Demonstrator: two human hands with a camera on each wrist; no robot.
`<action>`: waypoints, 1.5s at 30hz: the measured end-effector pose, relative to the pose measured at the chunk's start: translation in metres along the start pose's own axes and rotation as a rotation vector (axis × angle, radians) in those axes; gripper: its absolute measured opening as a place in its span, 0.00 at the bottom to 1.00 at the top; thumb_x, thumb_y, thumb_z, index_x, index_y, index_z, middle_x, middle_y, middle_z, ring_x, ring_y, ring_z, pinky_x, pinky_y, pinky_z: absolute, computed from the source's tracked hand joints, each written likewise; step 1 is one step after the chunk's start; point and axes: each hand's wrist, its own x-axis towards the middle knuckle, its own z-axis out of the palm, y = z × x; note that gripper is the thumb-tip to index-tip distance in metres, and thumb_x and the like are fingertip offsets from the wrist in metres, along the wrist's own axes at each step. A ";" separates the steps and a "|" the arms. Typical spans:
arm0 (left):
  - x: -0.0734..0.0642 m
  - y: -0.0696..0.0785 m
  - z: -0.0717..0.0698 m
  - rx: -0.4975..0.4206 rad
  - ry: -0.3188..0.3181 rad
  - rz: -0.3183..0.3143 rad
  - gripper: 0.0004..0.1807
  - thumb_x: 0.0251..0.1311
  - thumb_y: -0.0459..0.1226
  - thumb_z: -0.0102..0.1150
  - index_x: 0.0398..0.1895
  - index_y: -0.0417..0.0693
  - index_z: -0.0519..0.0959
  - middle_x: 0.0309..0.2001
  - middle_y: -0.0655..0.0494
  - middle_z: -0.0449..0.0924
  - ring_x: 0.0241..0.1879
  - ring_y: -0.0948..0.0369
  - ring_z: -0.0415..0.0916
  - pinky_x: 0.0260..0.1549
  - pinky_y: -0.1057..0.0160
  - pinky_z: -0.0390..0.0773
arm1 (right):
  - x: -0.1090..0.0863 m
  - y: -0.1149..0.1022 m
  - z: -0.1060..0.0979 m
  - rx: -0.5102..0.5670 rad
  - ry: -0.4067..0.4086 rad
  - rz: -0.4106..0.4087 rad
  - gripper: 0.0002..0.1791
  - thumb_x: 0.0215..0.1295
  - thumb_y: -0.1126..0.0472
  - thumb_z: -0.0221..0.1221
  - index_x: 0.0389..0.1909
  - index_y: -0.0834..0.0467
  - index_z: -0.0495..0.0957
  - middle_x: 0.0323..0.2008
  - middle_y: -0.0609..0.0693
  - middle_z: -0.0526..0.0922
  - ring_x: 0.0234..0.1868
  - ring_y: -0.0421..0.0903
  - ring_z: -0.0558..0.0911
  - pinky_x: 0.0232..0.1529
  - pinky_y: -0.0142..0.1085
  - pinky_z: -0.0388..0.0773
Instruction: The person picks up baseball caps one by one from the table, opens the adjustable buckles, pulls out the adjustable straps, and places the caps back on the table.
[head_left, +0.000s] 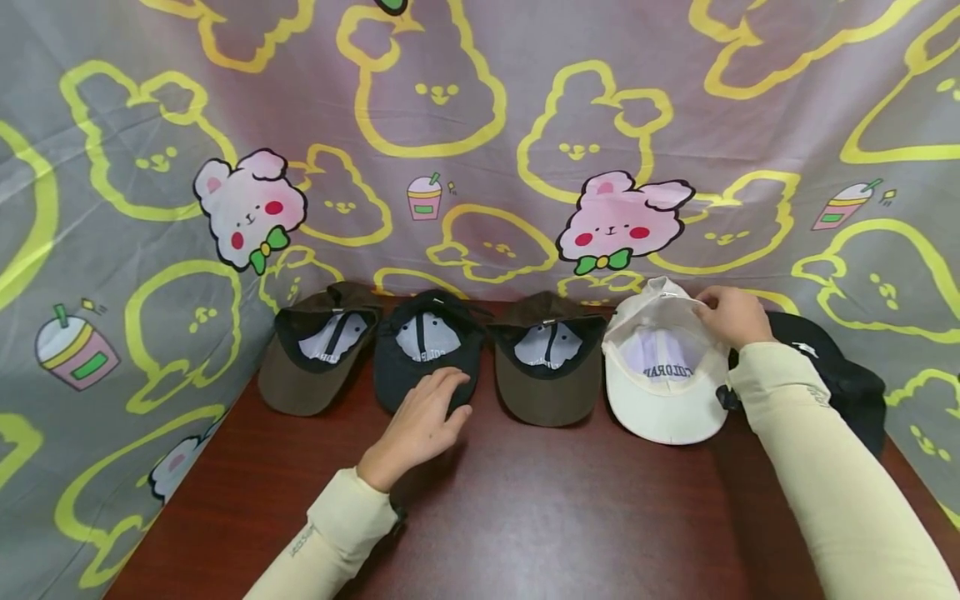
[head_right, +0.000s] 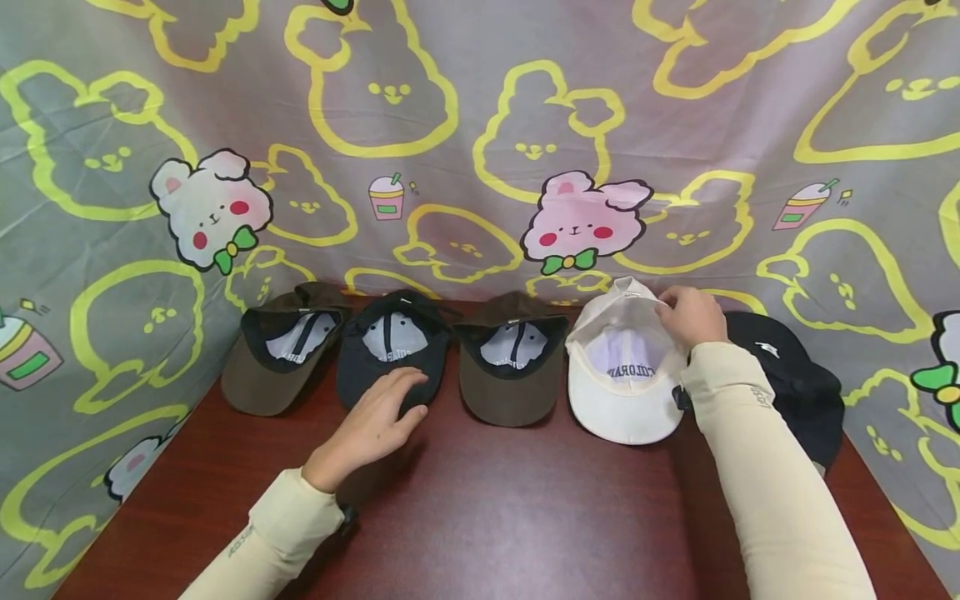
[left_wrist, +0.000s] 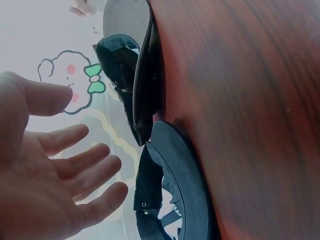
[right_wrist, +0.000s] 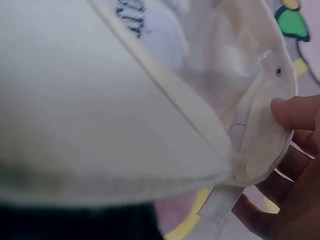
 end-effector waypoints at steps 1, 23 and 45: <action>0.000 0.000 0.000 0.000 0.000 0.001 0.22 0.66 0.41 0.58 0.62 0.45 0.74 0.64 0.48 0.73 0.63 0.49 0.71 0.61 0.44 0.71 | -0.001 -0.003 -0.003 -0.002 0.002 -0.010 0.16 0.68 0.59 0.55 0.44 0.69 0.80 0.40 0.69 0.82 0.39 0.65 0.78 0.39 0.56 0.72; -0.003 0.003 0.001 -0.017 -0.020 0.019 0.23 0.67 0.41 0.57 0.63 0.44 0.74 0.64 0.48 0.73 0.63 0.50 0.71 0.62 0.44 0.71 | -0.032 -0.048 -0.060 0.049 0.290 -0.203 0.11 0.68 0.63 0.58 0.42 0.68 0.80 0.37 0.69 0.85 0.37 0.65 0.81 0.38 0.52 0.71; 0.005 0.013 -0.001 -0.032 0.030 0.081 0.22 0.66 0.41 0.57 0.62 0.45 0.75 0.64 0.49 0.73 0.62 0.52 0.71 0.62 0.47 0.72 | -0.042 -0.114 -0.080 0.212 0.521 -0.365 0.08 0.64 0.67 0.61 0.41 0.65 0.84 0.36 0.63 0.88 0.31 0.08 0.64 0.37 0.12 0.60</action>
